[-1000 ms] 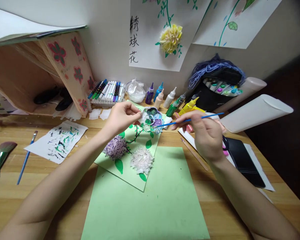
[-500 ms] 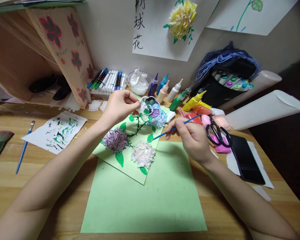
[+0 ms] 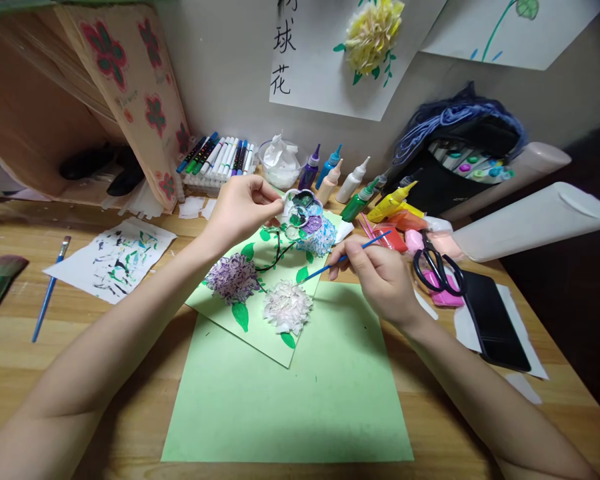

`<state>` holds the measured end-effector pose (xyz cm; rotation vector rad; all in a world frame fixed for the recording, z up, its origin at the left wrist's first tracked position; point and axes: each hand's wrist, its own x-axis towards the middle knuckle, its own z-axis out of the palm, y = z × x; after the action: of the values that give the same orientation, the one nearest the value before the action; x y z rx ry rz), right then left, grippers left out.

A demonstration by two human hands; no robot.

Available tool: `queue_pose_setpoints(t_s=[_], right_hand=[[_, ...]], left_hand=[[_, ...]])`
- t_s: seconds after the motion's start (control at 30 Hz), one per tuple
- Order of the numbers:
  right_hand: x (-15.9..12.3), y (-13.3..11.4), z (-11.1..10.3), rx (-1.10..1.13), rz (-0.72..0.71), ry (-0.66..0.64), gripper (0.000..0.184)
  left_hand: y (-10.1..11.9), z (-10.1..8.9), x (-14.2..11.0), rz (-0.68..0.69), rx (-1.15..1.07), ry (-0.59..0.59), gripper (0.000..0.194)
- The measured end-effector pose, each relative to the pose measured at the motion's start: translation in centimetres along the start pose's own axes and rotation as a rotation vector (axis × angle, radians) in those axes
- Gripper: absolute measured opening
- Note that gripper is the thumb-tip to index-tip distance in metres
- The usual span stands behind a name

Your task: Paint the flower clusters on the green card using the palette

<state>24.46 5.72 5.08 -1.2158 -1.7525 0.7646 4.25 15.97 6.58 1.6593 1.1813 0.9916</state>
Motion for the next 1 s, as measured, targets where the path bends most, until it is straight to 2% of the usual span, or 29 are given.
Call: queue_pose_setpoints(t_s=[0.07, 0.23, 0.4, 0.57, 0.73, 1.0], right_hand=[[-0.02, -0.03, 0.0, 0.0, -0.005, -0.018, 0.04], [-0.01, 0.07, -0.04, 0.006, -0.006, 0.038, 0.039], [-0.03, 0.03, 0.06, 0.012, 0.012, -0.049, 0.039], [0.0, -0.12, -0.03, 0.027, 0.013, 0.034, 0.039], [-0.03, 0.22, 0.26, -0.051, -0.01, -0.018, 0.04], [0.09, 0.46, 0.26, -0.025, -0.004, 0.011, 0.039]], left_hand=[[0.07, -0.03, 0.0, 0.002, 0.002, -0.002, 0.012], [0.34, -0.18, -0.04, 0.0, 0.025, 0.007, 0.012], [0.34, -0.23, -0.05, -0.015, 0.027, 0.01, 0.011], [0.43, -0.2, -0.08, -0.016, 0.026, 0.012, 0.012], [0.35, -0.24, 0.04, -0.018, 0.029, 0.008, 0.012], [0.0, -0.33, 0.24, 0.019, 0.043, 0.006, 0.01]])
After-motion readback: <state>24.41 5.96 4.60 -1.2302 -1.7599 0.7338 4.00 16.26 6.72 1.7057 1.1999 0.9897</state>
